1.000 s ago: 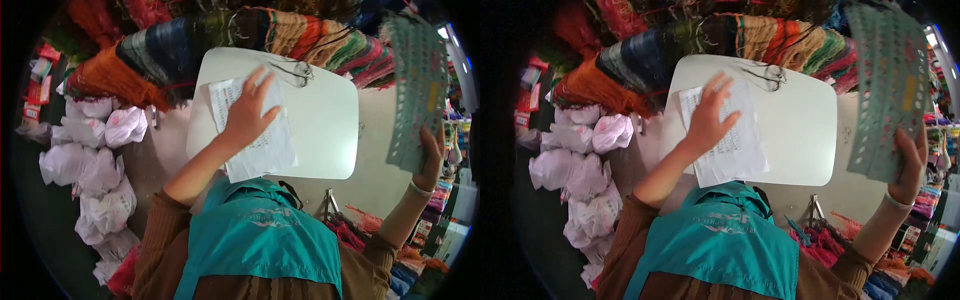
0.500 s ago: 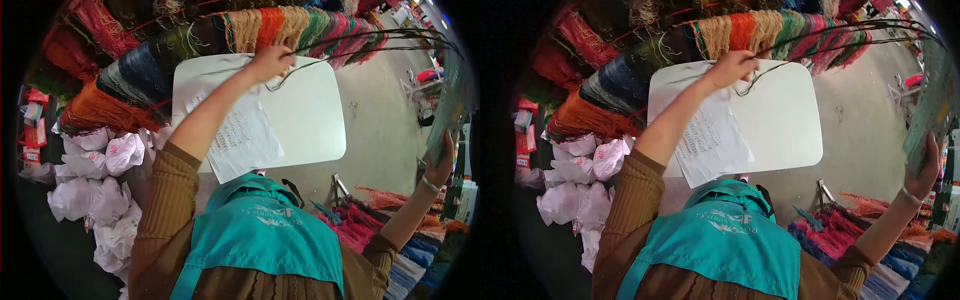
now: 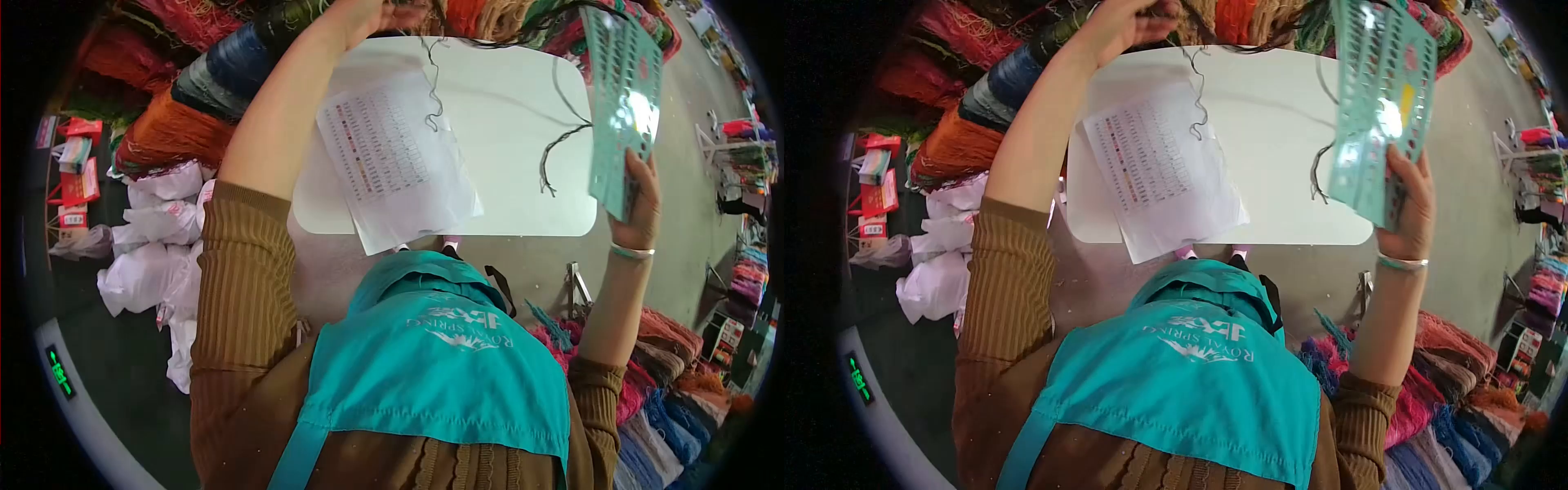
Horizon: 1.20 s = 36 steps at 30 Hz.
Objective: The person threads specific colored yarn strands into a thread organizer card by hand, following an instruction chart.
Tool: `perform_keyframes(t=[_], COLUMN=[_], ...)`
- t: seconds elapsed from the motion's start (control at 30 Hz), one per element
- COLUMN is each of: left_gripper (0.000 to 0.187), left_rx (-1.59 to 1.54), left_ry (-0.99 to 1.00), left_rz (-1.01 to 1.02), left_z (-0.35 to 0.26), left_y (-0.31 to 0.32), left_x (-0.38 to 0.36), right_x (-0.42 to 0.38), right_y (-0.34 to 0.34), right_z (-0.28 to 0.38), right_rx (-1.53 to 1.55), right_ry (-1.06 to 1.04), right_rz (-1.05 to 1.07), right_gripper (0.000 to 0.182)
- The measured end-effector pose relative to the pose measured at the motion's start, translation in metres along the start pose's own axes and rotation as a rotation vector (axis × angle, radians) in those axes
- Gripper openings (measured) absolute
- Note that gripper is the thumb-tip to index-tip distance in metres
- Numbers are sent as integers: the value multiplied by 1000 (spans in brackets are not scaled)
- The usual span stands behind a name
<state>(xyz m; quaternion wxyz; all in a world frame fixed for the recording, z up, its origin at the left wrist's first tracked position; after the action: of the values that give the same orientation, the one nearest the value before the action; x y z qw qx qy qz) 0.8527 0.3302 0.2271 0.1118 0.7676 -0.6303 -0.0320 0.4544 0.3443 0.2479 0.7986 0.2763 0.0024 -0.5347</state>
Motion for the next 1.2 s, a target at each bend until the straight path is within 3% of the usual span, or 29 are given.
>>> perform_keyframes(t=[0.03,0.07,0.1,0.13,0.33,0.53,0.77,1.2], left_gripper=[26,40,53,50,38,42,46,32], left_rx=[303,604,690,956,1369,1475,1450,1436], left_ry=[-21,-46,-103,46,351,192,146,381], left_rz=[-61,-119,-99,-128,-38,9,5,-108], left_z=[8,16,41,42,45,77,74,49], left_y=[-17,-35,-61,-73,-43,-61,-86,-72], left_x=[-18,-38,-46,-64,-181,-222,-211,-221], right_x=[6,11,16,19,46,53,21,6], right_y=[8,14,20,29,77,87,-12,-21], right_z=[-10,-18,-18,-14,7,-37,-171,-156], right_rx=[20,38,11,-18,-46,-45,-195,-641], right_ry=[36,73,65,59,8,3,399,236], right_rz=[43,84,96,108,207,182,-120,-263], right_gripper=[39,43,42,42,37,32,32,22])
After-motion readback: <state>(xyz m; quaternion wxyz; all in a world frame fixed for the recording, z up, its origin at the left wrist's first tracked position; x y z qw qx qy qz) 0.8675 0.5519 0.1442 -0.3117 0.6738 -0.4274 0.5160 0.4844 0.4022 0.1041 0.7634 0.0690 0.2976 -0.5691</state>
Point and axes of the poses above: each hand's wrist, its own x-axis towards the middle knuckle, its own y-axis out of the palm, z = x × y, the point moved 9 cm from there along x, towards the middle knuckle, and after that the axes turned 12 degrees about y, right-handed, at the moved point
